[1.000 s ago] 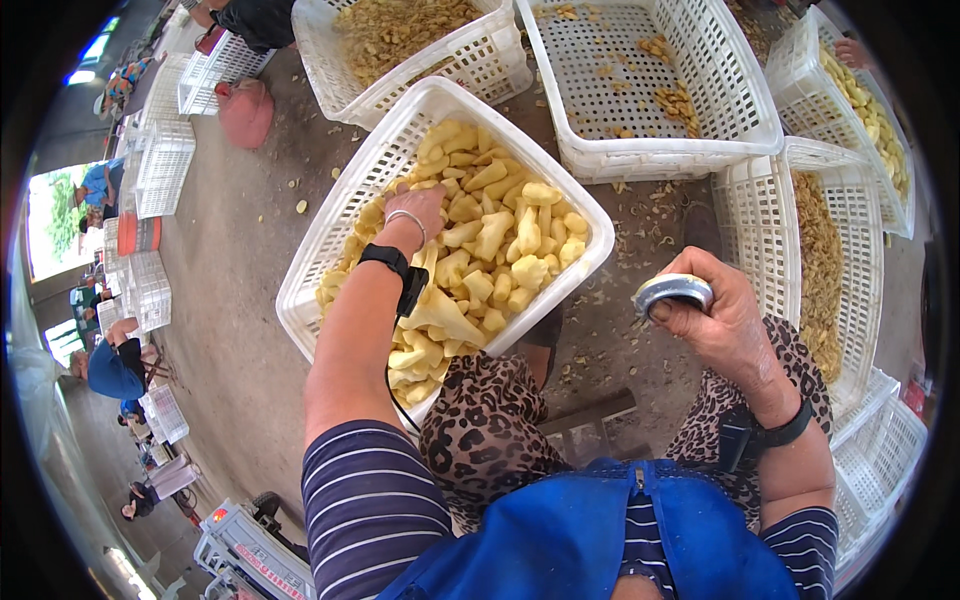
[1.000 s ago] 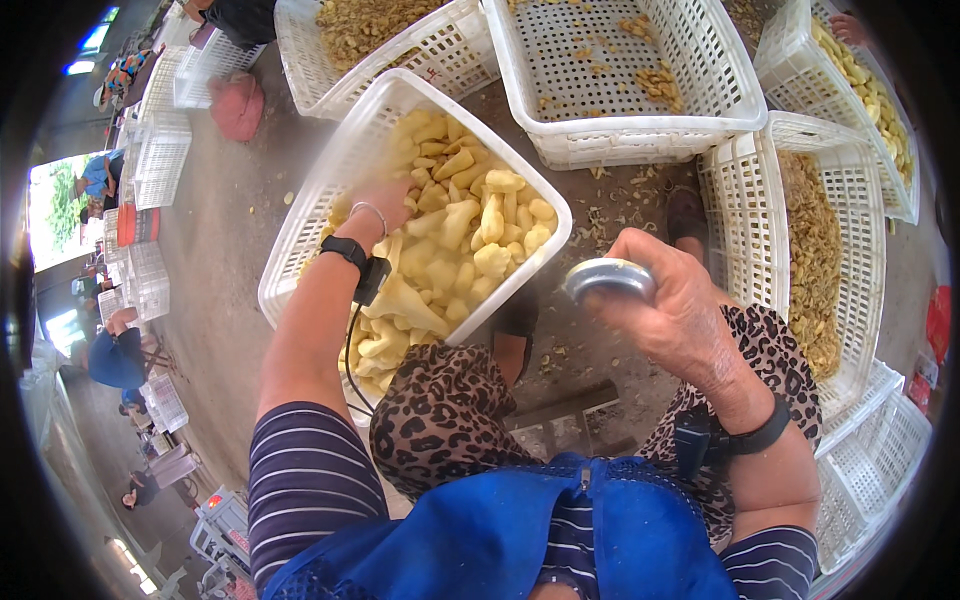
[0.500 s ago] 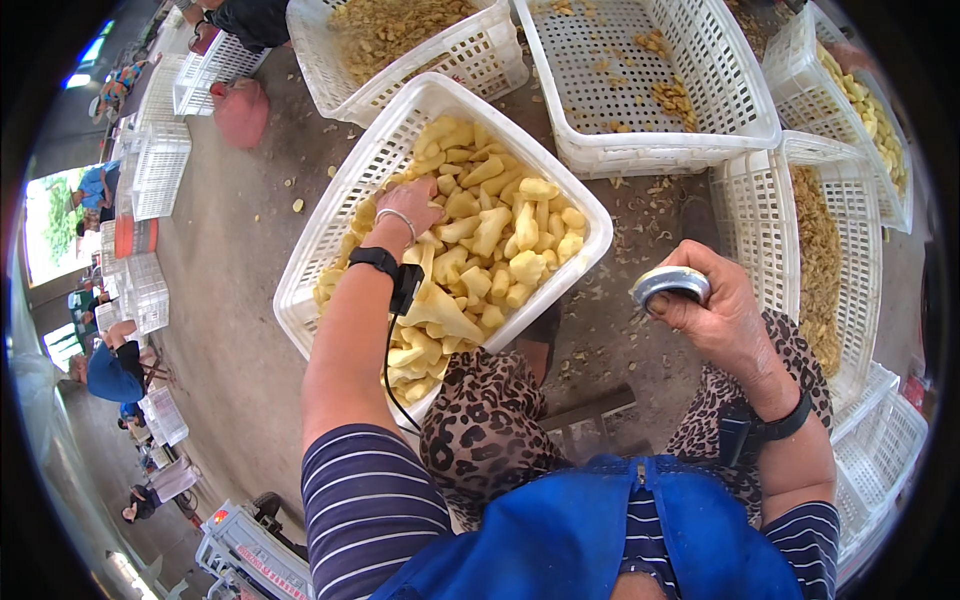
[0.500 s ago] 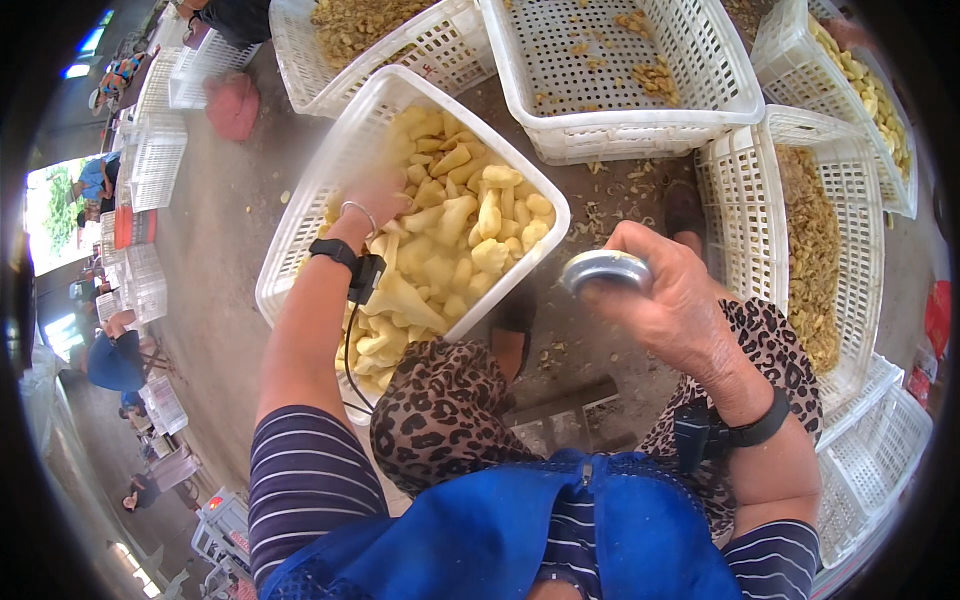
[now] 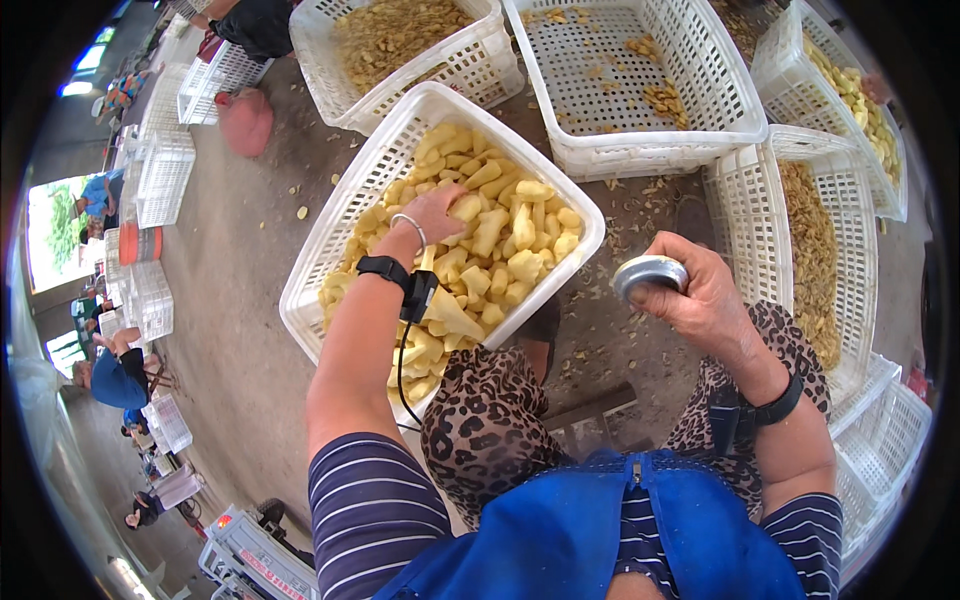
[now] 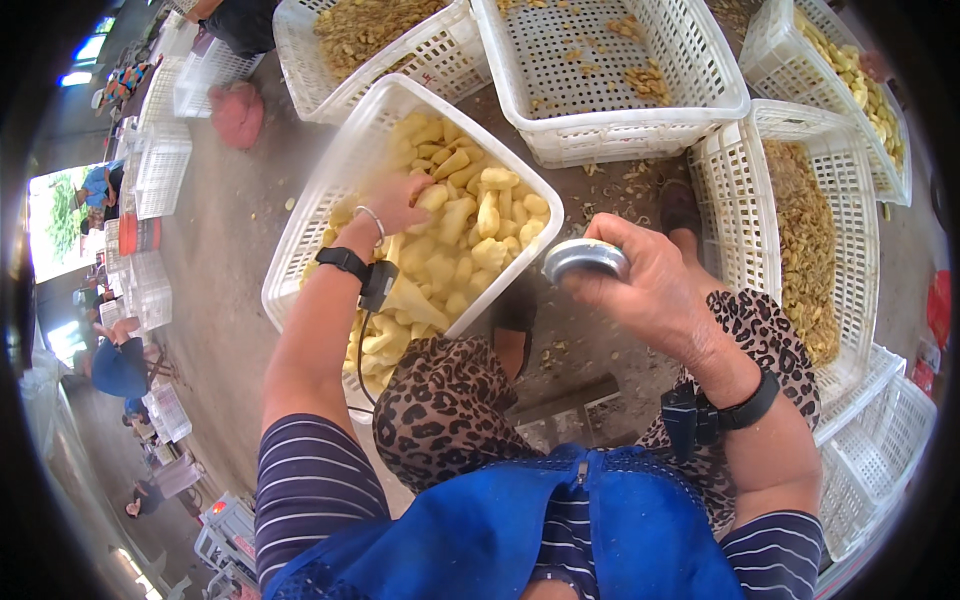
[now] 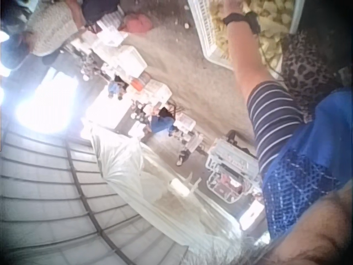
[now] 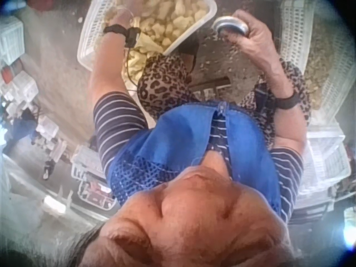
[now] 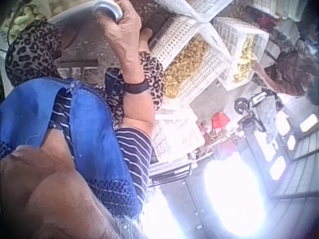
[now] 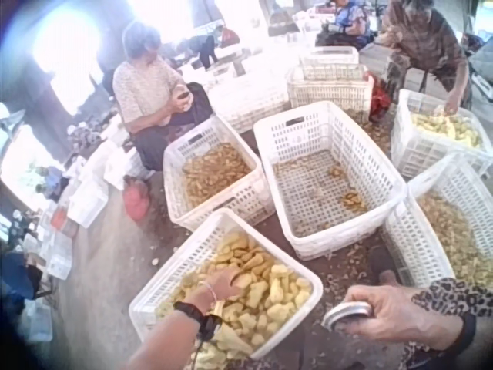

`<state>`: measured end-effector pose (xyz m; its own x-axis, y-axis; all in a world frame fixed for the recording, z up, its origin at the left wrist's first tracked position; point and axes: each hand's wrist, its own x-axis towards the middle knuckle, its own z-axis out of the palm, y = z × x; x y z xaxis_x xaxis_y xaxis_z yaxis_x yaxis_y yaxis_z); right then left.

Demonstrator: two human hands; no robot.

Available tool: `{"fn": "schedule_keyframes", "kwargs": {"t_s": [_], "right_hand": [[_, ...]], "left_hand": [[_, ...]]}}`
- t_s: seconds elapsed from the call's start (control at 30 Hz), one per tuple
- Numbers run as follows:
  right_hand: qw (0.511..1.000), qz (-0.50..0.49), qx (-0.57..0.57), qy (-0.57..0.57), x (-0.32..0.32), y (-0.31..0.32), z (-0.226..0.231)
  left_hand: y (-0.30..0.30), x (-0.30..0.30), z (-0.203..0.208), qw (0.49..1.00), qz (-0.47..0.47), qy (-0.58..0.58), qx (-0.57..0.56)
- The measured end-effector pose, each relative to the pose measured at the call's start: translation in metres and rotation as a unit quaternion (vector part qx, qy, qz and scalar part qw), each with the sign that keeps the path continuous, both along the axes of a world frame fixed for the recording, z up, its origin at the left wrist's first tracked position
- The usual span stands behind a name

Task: The person uses a circular metal peeling tool to remove the outer layer of vegetables, handling them one at a time and placing the peeled pieces into a white plastic basket.

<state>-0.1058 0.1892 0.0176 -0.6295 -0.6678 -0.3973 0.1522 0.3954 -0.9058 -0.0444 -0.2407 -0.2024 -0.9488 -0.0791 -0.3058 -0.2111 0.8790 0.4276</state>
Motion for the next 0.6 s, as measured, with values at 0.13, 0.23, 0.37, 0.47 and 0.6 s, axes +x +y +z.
{"fn": "schedule_keyframes", "kwargs": {"t_s": [0.13, 0.23, 0.37, 0.47, 0.6], "right_hand": [[1.0, -0.011, -0.007, -0.002, 0.005, -0.002, 0.005], [1.0, -0.007, 0.004, -0.004, 0.001, -0.005, 0.009], [0.998, -0.017, -0.045, 0.036, -0.005, -0.007, 0.003], [0.994, -0.032, -0.097, 0.024, -0.007, -0.019, 0.0], [0.983, -0.044, -0.178, 0.003, -0.01, -0.038, -0.009]], "left_hand": [[0.01, -0.001, 0.002, 0.993, 0.058, -0.105, -0.006], [0.004, 0.009, 0.026, 0.993, 0.072, -0.064, 0.062], [0.047, 0.005, 0.111, 0.952, 0.123, -0.103, 0.261], [0.101, 0.008, 0.191, 0.94, 0.084, -0.084, 0.321], [0.146, 0.007, 0.227, 0.885, 0.061, -0.084, 0.454]]}}
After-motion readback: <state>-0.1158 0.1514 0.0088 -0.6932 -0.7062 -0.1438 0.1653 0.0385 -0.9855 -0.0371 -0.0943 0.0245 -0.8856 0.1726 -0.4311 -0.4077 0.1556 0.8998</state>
